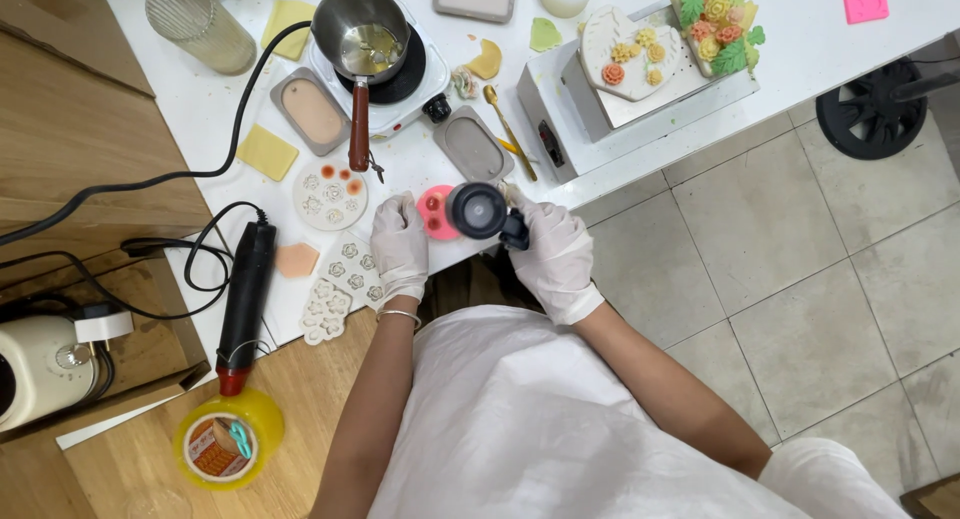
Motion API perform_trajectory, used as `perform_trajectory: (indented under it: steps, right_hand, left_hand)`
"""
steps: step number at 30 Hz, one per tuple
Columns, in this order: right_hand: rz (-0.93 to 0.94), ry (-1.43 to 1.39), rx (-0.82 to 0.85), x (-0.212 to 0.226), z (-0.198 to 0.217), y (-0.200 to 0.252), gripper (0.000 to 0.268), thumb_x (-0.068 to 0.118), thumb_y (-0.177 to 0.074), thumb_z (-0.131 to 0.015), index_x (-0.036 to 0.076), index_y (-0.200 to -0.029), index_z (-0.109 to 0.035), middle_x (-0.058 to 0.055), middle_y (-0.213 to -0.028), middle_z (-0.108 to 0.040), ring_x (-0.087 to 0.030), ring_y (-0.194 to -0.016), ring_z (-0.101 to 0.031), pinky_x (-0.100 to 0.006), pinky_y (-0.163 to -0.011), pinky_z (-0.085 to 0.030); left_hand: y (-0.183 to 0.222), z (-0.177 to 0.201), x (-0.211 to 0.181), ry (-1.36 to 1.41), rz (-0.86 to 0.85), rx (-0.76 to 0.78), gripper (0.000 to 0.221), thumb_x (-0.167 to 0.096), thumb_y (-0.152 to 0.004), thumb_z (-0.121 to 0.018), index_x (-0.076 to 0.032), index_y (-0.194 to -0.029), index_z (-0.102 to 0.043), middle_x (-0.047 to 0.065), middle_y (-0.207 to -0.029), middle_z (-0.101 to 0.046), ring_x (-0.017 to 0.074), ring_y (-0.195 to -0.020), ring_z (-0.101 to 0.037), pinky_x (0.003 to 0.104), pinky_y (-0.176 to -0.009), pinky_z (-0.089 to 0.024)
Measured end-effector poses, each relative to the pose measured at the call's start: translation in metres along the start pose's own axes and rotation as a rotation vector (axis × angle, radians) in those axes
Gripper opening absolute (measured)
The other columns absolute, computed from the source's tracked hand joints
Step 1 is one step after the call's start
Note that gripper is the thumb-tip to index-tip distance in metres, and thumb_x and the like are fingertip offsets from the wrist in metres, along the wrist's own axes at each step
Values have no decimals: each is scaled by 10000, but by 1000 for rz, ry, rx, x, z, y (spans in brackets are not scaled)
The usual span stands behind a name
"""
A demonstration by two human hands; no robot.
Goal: Creating small decorative wax shapes using molds and a heat tool.
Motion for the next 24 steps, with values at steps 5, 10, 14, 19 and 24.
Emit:
perform_trajectory:
  steps: [5, 10, 14, 19, 24]
  right_hand:
    - [-72, -5, -25, -2, 1, 4, 661, 187, -751, -792, 199, -1388, -615, -71, -981, -675, -298, -929, -645, -442, -785, -493]
    - [49, 22, 20, 10, -1, 1, 683, 194, -736, -798, 183, -1389, -599, -76, -951, -674, -305, -909, -646, -461, -775, -484]
    - [-21, 29, -26, -3, -1, -1, 712, 175, -727, -789, 195, -1411, -592, -73, -964, -668, -301, -924, -644, -453, -797, -494]
    - [-3, 18, 23, 5, -3, 0, 740, 169, -716, -793, 191, -1425, -586, -79, -956, -662, -311, -912, -639, -457, -787, -497]
    - [57, 37, -13, -1, -8, -2, 697, 206, -723, -825, 178, -1385, -608, -99, -959, -674, -332, -896, -655, -479, -769, -506]
  left_hand:
    - [1, -2, 2, 8, -32, -22, 255, -259, -1011, -562, -61, -1103, -693, 154, -1122, -695, 344, -1078, -639, 434, -945, -499]
    - [-1, -2, 2, 21, -33, -17, 235, -244, -1019, -572, -63, -1103, -695, 153, -1121, -695, 340, -1078, -641, 434, -947, -499]
    - [0, -3, 4, 14, -24, -25, 237, -247, -1018, -571, -61, -1097, -696, 154, -1115, -699, 339, -1071, -647, 435, -941, -505]
    - [-1, -2, 3, 5, -24, -36, 254, -263, -1011, -563, -64, -1092, -700, 155, -1114, -699, 338, -1068, -649, 432, -942, -508]
    - [0, -3, 6, -29, -14, -20, 260, -286, -1028, -565, -68, -1112, -679, 164, -1107, -693, 360, -1056, -639, 454, -929, -500]
Point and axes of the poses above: each hand's wrist, its own y-axis away from the middle knuckle, its own z-axis out of the back of the hand, x = y × z, the point moved 3 cm from there along -y, towards the middle knuckle
